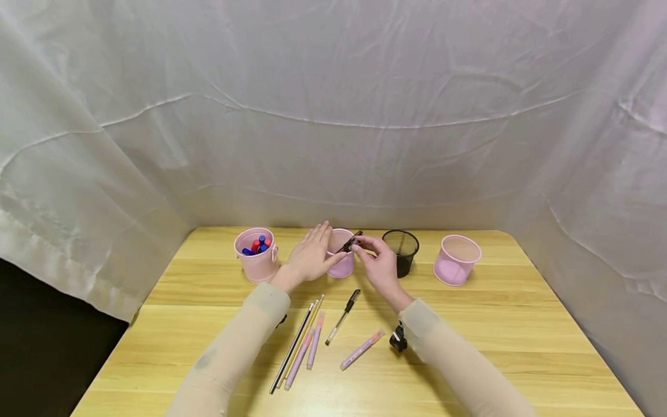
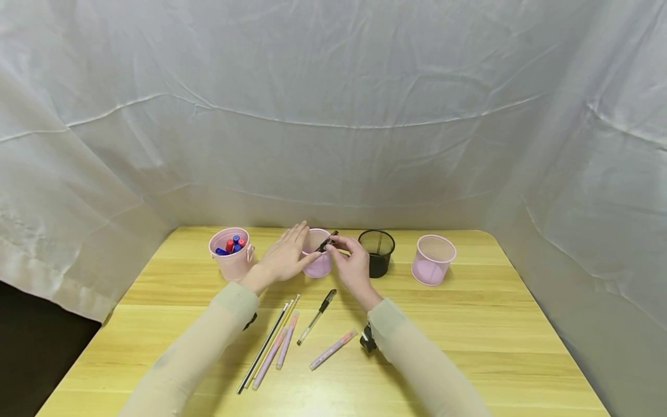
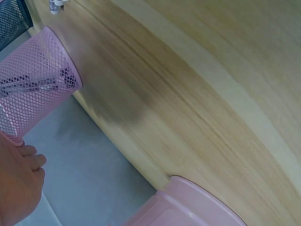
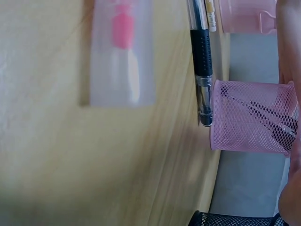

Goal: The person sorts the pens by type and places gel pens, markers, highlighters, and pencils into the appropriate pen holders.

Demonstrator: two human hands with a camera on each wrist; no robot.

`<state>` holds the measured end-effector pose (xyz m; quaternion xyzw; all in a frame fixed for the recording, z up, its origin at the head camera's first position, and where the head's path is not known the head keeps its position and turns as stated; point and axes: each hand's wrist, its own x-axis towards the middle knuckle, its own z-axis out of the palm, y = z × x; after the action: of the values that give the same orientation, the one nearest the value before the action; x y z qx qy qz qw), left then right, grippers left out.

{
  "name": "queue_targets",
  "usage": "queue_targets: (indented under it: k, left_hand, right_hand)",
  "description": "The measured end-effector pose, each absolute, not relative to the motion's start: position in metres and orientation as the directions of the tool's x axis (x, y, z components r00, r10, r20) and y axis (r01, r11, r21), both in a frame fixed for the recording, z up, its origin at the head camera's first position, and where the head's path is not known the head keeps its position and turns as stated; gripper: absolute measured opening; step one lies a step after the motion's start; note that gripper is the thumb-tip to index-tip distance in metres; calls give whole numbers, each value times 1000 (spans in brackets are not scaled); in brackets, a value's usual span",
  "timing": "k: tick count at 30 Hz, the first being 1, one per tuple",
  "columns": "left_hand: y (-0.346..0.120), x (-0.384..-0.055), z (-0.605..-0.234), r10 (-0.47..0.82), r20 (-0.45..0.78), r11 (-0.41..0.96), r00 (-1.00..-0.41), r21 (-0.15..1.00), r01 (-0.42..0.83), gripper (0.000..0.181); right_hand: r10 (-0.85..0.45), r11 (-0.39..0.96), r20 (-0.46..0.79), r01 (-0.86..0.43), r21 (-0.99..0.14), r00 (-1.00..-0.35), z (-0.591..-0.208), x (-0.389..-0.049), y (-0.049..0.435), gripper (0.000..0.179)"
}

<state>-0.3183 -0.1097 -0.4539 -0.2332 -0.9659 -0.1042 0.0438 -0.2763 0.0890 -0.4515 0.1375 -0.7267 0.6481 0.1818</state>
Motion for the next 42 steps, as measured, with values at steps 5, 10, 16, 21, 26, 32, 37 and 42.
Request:
queue_targets:
  k: [5, 10, 16, 21, 26, 32, 37, 42]
  left_hand:
    - [-109, -318, -454, 442, 133, 868, -887, 186, 460, 96]
    - [-109, -318, -454, 442, 131, 866, -887, 194, 460, 96]
    - [-109, -319, -453, 439, 123, 870, -890, 192, 455, 94]
    - [-110, -318, -451, 434, 120, 872, -893, 192, 449, 95]
    - [-110, -317, -451, 433, 120, 871, -893, 197, 449, 95]
    - [-110, -318, -452, 432, 120, 869, -894, 207, 448, 95]
    - [-110, -319, -454, 435, 121, 870, -892, 201, 451, 96]
    - [-110, -319, -455, 437, 116, 870, -892, 200, 452, 96]
  right_hand:
    - [47, 143, 446, -435, -889, -894, -471, -291, 92, 29]
    - [46, 106, 440, -433, -895, -897, -470, -289, 97, 31]
    - [41, 92, 470, -465, -881, -882, -461, -282, 106, 31]
    - [12, 75, 484, -482, -873, -875, -456, -274, 115, 33]
    - [-19, 164, 492, -488, -857, -870, -451, -260, 122, 31]
    - [-116, 225, 479, -492, -841, -870, -439, -235, 125, 29]
    - [-220, 222, 433, -477, -850, -874, -473, -244, 134, 34]
    - [-305, 249, 367, -446, -860, -879, -489, -244, 135, 38]
